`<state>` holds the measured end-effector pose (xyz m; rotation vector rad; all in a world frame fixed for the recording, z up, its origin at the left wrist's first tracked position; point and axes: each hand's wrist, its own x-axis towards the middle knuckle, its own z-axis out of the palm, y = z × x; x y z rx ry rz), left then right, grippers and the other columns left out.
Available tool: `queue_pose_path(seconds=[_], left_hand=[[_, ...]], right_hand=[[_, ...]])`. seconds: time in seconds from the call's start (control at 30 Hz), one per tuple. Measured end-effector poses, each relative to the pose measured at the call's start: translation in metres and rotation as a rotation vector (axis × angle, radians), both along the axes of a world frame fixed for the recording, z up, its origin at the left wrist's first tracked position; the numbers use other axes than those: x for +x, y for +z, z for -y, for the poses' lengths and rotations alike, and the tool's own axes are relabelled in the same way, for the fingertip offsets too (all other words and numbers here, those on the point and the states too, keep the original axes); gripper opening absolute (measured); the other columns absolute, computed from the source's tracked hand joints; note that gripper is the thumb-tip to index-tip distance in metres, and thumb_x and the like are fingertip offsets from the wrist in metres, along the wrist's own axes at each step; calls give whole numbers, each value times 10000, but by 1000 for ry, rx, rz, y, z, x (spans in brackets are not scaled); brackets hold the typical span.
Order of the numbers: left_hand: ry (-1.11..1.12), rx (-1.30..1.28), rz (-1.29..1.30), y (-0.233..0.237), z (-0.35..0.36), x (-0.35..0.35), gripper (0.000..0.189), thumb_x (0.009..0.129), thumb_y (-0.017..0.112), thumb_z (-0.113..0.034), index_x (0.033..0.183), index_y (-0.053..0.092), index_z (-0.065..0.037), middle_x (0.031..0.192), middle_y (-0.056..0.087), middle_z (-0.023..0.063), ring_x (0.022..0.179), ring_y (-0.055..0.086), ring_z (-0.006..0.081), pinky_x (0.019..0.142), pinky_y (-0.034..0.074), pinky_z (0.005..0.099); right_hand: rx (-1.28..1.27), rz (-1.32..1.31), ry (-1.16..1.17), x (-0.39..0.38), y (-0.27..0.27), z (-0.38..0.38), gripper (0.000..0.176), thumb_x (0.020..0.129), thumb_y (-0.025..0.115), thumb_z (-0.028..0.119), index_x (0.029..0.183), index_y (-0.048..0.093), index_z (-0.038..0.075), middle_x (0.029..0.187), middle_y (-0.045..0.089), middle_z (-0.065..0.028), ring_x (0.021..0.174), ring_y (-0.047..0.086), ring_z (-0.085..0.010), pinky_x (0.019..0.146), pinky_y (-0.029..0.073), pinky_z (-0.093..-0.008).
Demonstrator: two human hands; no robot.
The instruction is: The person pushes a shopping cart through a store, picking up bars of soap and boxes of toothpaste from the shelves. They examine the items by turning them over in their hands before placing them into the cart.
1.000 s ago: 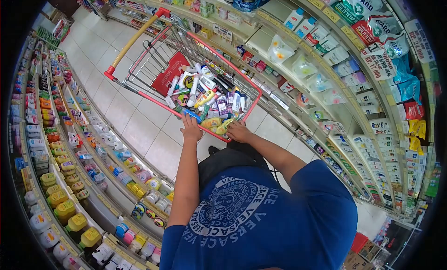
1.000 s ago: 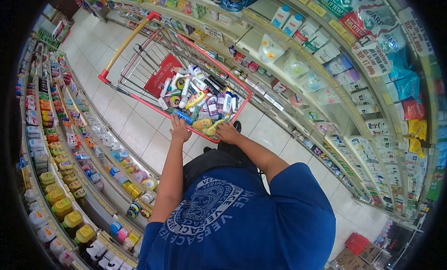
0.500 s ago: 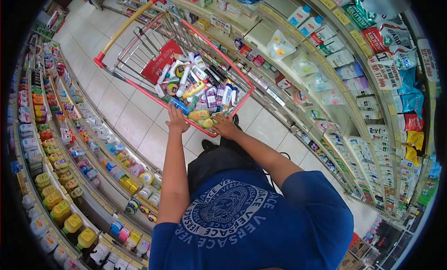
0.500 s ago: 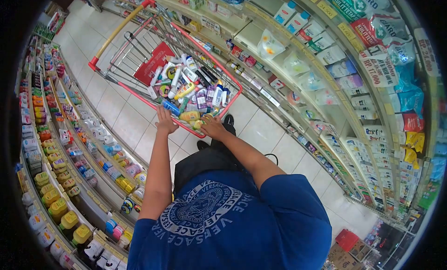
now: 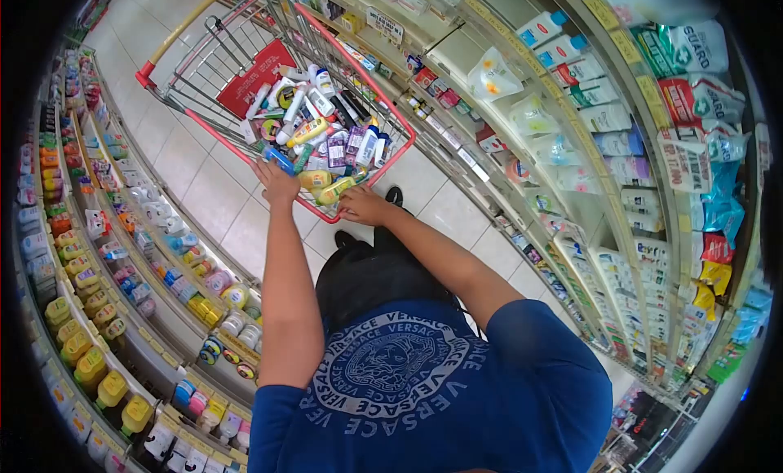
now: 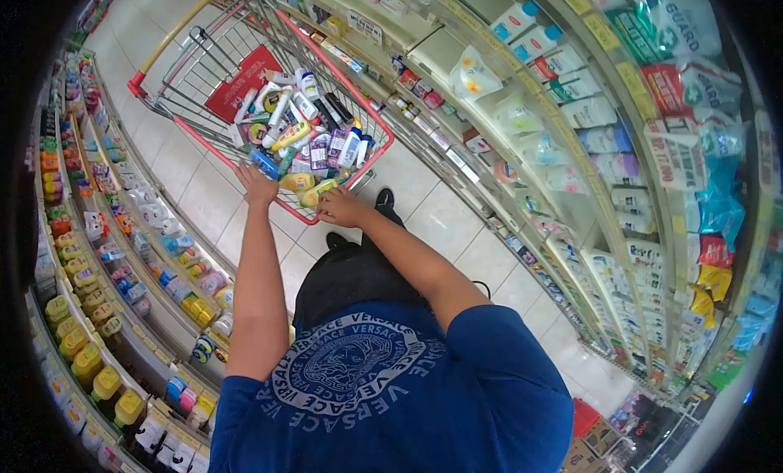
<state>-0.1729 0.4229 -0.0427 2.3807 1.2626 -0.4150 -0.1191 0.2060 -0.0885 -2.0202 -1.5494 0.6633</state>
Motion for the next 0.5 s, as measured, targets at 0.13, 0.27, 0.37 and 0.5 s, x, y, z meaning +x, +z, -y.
queue_pose_path(seconds=[0.13, 0.27, 0.37, 0.5], left_hand=[[361, 167, 289, -19, 57, 18, 637, 726, 612, -222, 1300, 349, -141, 1455, 138, 97, 1348, 47, 349, 962, 249, 631], [202, 360, 78, -27, 116, 4, 554, 739, 621, -261, 1252, 435, -164, 1442, 165, 135, 1314, 106, 430, 947, 238, 646], [130, 357, 89, -16, 124, 22, 495, 775, 565, -235, 1249, 437, -176, 1416, 211, 168, 1298, 184, 418, 997, 199, 604], [-323, -410, 277, -18, 126, 51, 318, 751, 567, -239, 1055, 576, -144, 1105, 540, 170, 1040, 521, 349, 879, 408, 469]], right_hand=[[155, -55, 73, 24, 18, 48, 217, 761, 596, 146, 973, 556, 124, 1035, 519, -84, 990, 498, -276, 846, 396, -385], [-161, -100, -119, 87, 1, 119, 203, 723, 607, 96, 923, 574, 99, 1005, 541, -126, 947, 531, -304, 823, 430, -392], [-299, 141, -555, 143, -77, 172, 202, 709, 598, 60, 908, 571, 38, 960, 557, -168, 928, 526, -341, 838, 423, -394], [-358, 202, -949, 221, -80, 158, 427, 729, 611, 99, 1102, 429, -2, 1037, 511, -241, 970, 507, -391, 858, 406, -430]])
